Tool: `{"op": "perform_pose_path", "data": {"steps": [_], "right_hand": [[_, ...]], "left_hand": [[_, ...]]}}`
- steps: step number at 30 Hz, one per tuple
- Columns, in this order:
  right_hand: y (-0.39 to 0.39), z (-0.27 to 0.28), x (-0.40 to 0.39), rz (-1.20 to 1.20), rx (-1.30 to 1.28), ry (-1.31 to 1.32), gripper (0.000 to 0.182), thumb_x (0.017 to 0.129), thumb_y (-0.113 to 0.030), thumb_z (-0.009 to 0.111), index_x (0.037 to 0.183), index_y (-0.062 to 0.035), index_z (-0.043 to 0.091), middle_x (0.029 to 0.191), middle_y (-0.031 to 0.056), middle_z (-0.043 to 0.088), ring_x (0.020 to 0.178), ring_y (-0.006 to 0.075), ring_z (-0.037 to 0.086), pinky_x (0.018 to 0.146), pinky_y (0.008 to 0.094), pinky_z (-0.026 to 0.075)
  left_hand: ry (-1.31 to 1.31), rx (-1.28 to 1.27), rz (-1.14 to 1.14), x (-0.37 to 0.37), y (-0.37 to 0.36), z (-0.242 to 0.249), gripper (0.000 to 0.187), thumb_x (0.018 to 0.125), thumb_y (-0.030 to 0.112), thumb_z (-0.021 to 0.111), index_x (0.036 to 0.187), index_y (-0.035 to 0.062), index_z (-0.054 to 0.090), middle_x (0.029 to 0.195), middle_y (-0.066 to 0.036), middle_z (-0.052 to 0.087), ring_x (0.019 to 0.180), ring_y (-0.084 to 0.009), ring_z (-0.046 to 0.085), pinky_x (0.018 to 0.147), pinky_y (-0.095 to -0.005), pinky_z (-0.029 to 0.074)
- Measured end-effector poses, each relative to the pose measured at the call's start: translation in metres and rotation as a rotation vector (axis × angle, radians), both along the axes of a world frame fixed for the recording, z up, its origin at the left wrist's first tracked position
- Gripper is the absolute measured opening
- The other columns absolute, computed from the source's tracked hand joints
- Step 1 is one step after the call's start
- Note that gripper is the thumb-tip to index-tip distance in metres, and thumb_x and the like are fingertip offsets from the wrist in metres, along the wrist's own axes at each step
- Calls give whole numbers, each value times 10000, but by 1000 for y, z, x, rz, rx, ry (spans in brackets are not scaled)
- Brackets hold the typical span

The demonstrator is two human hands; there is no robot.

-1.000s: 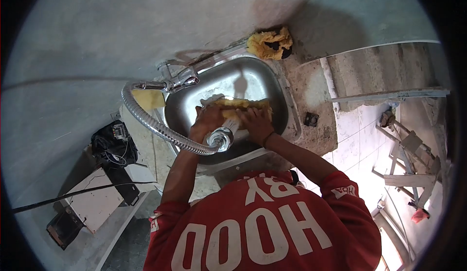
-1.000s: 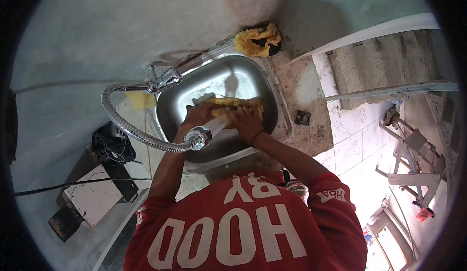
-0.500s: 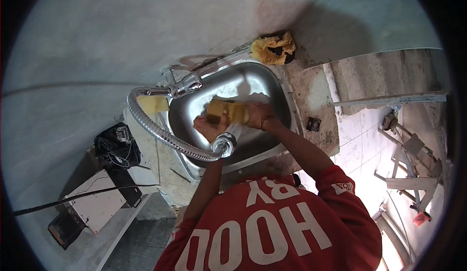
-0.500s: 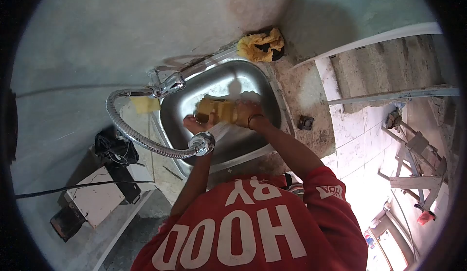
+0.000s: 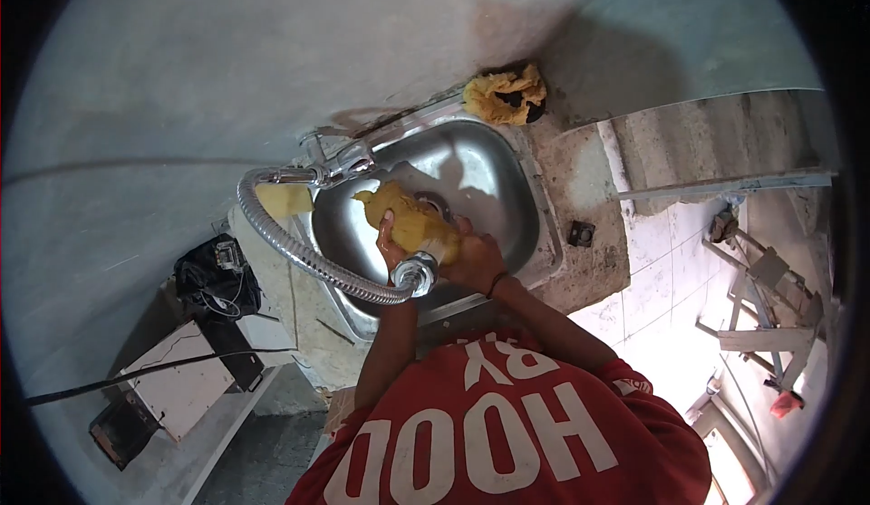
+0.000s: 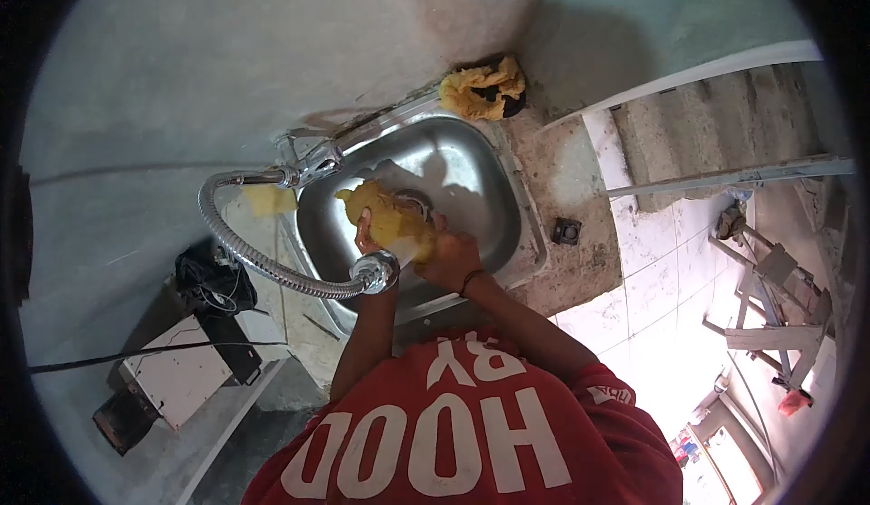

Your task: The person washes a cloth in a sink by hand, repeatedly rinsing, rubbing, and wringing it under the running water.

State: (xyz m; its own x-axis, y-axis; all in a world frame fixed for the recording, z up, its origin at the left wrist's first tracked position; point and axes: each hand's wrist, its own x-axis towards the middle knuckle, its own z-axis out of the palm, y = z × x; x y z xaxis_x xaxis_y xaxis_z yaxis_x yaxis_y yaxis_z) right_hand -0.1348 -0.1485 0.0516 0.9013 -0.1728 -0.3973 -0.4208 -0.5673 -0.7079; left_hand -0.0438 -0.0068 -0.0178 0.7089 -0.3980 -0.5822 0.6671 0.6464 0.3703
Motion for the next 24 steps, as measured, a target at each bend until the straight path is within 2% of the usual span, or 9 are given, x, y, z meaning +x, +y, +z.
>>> {"op": "perform_pose_path", "data": {"steps": [4, 6, 10, 12, 13, 15, 18, 21, 24], "right_hand": [[-7, -58, -17, 5, 334, 79, 715, 709, -281, 866, 1324, -1, 633, 1204, 214, 724, 1066, 307, 743, 943, 445, 571], [-8, -69, -31, -297, 1198, 243, 630, 750, -164, 875, 1307, 17, 642, 1177, 141, 746, 1062, 240, 743, 916, 383, 598], [-17, -61, -33, -401, 1459, 453, 581, 761, -73, 849, 1301, 13, 655, 1185, 91, 737, 1067, 217, 726, 908, 367, 602], [-25, -55, -20, -79, 942, 295, 545, 775, -183, 838, 1279, -41, 688, 1134, 111, 754, 1062, 234, 730, 912, 373, 586], [-29, -51, -15, -81, 944, 295, 545, 775, -183, 838, 1279, -41, 688, 1134, 111, 754, 1062, 234, 730, 912, 373, 586], [-39, -42, -9, 222, 290, -186, 484, 780, -201, 818, 1226, -59, 698, 1139, 130, 740, 999, 331, 731, 888, 431, 586], [-59, -9, 2, 224, -112, -237, 482, 751, -229, 814, 1200, -100, 694, 1168, 121, 701, 1006, 385, 696, 887, 462, 569], [-79, -15, 13, 393, -309, -382, 554, 725, -244, 817, 1253, -153, 679, 1165, 64, 661, 1039, 320, 678, 900, 449, 553], [-104, -9, 28, 538, -411, -613, 559, 776, -238, 774, 1320, -187, 654, 1145, 54, 641, 1103, 279, 645, 954, 452, 538]], "left_hand": [[-65, -29, -8, -1, -3, -17, 621, 942, 447, 648, 1373, 7, 572, 1171, -201, 705, 1048, -358, 712, 941, -515, 585], [-77, -18, -65, 0, -3, -20, 667, 917, 471, 652, 1378, -3, 562, 1149, -218, 697, 1048, -369, 703, 931, -529, 580], [-147, -169, -121, 2, -8, -7, 714, 924, 521, 639, 1361, -37, 554, 1125, -224, 682, 1061, -387, 689, 952, -523, 566], [-174, -190, -110, 5, -9, 2, 736, 938, 556, 616, 1362, -42, 548, 1116, -221, 678, 1082, -397, 678, 983, -531, 551], [-143, -368, -86, 8, -9, 10, 750, 963, 602, 565, 1389, -15, 542, 1252, -224, 641, 1186, -400, 627, 1043, -544, 508], [-102, -548, -67, 10, -9, 12, 767, 987, 648, 514, 1416, 13, 535, 1387, -226, 605, 1291, -403, 576, 1104, -557, 466], [-321, -702, -103, 11, 1, 0, 775, 1019, 705, 387, 1501, 107, 496, 1678, -145, 364, 1516, -379, 365, 1198, -562, 368], [135, -562, -293, 19, 6, 39, 817, 975, 701, 547, 1645, 276, 352, 1765, -95, 132, 1621, -351, 156, 1276, -586, 287], [-76, -411, -355, 14, 5, 13, 901, 935, 625, 682, 1664, 237, 322, 1762, -113, 151, 1597, -359, 238, 1259, -564, 325]]}}
